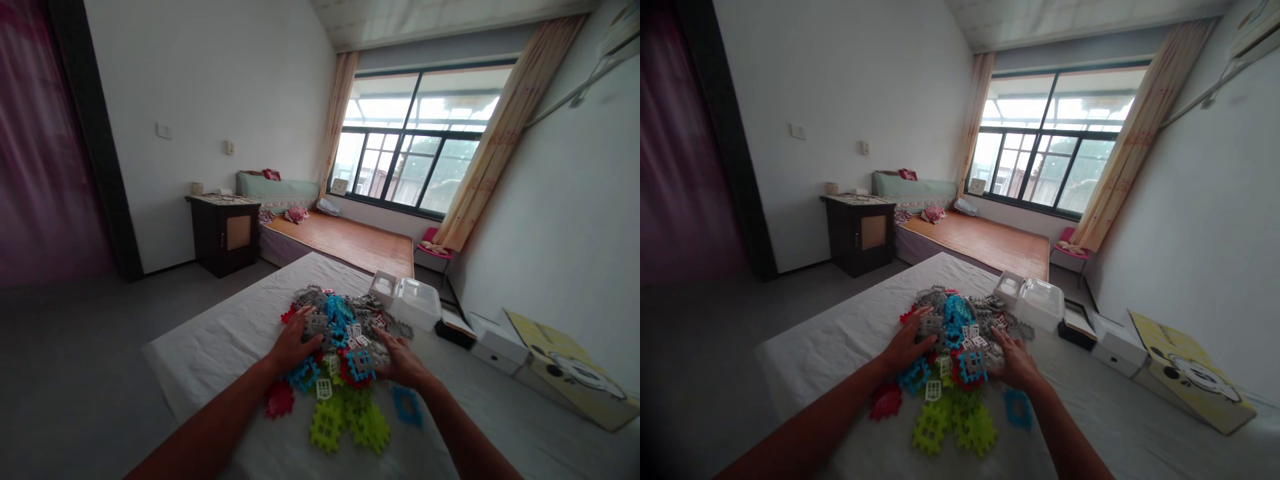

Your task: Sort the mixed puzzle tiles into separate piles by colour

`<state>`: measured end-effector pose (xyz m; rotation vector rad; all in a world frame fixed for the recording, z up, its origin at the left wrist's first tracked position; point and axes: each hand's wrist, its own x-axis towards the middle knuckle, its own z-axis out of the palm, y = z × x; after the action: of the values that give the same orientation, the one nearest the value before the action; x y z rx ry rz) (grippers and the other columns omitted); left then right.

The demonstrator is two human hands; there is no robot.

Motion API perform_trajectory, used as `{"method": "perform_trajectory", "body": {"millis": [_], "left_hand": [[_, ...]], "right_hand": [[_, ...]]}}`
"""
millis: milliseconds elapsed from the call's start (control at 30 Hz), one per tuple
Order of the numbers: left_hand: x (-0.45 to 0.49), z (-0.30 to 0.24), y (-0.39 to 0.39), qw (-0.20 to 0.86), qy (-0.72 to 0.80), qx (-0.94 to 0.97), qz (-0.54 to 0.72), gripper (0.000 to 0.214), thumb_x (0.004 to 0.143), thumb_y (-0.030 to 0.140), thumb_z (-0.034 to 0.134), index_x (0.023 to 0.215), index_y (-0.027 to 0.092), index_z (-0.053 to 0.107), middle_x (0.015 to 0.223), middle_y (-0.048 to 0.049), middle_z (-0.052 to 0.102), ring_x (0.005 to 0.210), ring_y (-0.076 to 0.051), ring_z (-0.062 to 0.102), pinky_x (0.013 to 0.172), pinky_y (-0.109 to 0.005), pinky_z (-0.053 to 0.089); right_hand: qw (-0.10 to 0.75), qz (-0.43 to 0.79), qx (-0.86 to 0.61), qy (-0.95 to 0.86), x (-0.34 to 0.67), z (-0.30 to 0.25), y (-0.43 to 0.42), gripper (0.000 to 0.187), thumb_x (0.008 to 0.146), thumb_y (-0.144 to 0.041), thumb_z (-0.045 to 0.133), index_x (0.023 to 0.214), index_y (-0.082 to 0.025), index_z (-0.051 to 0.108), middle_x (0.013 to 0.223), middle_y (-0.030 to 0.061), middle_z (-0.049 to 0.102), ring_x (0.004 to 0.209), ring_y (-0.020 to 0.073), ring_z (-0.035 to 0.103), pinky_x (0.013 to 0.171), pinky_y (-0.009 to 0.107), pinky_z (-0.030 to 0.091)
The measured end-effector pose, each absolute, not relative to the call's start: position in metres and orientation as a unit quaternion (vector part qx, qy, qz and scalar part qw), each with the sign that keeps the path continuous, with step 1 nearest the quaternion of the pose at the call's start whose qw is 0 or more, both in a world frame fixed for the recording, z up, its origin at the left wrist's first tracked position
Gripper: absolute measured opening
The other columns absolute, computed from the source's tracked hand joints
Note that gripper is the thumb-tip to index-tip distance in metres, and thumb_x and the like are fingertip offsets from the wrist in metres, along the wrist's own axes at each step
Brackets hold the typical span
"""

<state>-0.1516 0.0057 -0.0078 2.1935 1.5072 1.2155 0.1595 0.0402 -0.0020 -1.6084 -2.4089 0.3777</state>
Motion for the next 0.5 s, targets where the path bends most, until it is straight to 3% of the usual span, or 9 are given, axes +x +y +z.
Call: {"method": "perform_trajectory", "body": {"millis": [100,200,367,500], "left_hand": [[-0.152,-0.007,0.005,0.111,0.514,0.743,0.414,0.06,0.083,0.042,0.052,0.135,0.016,0.037,0.14,-0.0112,0.04,0.132,-0.025,0.034,0.11,-0.042,0.028],[-0.153,-0.005,0.004,0.114,0.513,0.744,0.413,0.059,0.083,0.042,0.052,0.134,0.017,0.038,0.139,-0.0109,0.041,0.13,-0.025,0.035,0.11,-0.042,0.029],[-0.152,-0.005,0.005,0.125,0.507,0.747,0.413,0.058,0.083,0.042,0.052,0.133,0.016,0.04,0.138,-0.0109,0.043,0.129,-0.025,0.038,0.109,-0.041,0.03],[-0.153,-0.009,0.007,0.127,0.503,0.745,0.42,0.058,0.082,0.043,0.054,0.132,0.016,0.042,0.137,-0.0115,0.044,0.129,-0.026,0.038,0.109,-0.043,0.031]], "right_hand": [[0.12,0.055,-0.57,-0.811,0.147,-0.001,0.04,0.073,0.072,-0.026,0.057,0.141,-0.031,0.031,0.137,0.0033,0.046,0.118,0.0289,0.042,0.086,0.037,0.042],[0.131,-0.006,-0.611,-0.781,0.138,-0.005,0.043,0.059,0.079,-0.034,0.051,0.136,-0.026,0.037,0.13,0.008,0.05,0.116,0.0291,0.043,0.08,0.035,0.044],[0.125,-0.061,-0.641,-0.755,0.123,-0.015,0.054,0.046,0.08,-0.027,0.05,0.124,-0.018,0.046,0.116,0.0133,0.056,0.105,0.0267,0.051,0.078,0.032,0.043],[0.146,-0.037,-0.63,-0.762,0.125,-0.015,0.067,0.039,0.079,-0.024,0.05,0.117,-0.015,0.051,0.112,0.0136,0.059,0.096,0.0251,0.058,0.077,0.03,0.042]]}}
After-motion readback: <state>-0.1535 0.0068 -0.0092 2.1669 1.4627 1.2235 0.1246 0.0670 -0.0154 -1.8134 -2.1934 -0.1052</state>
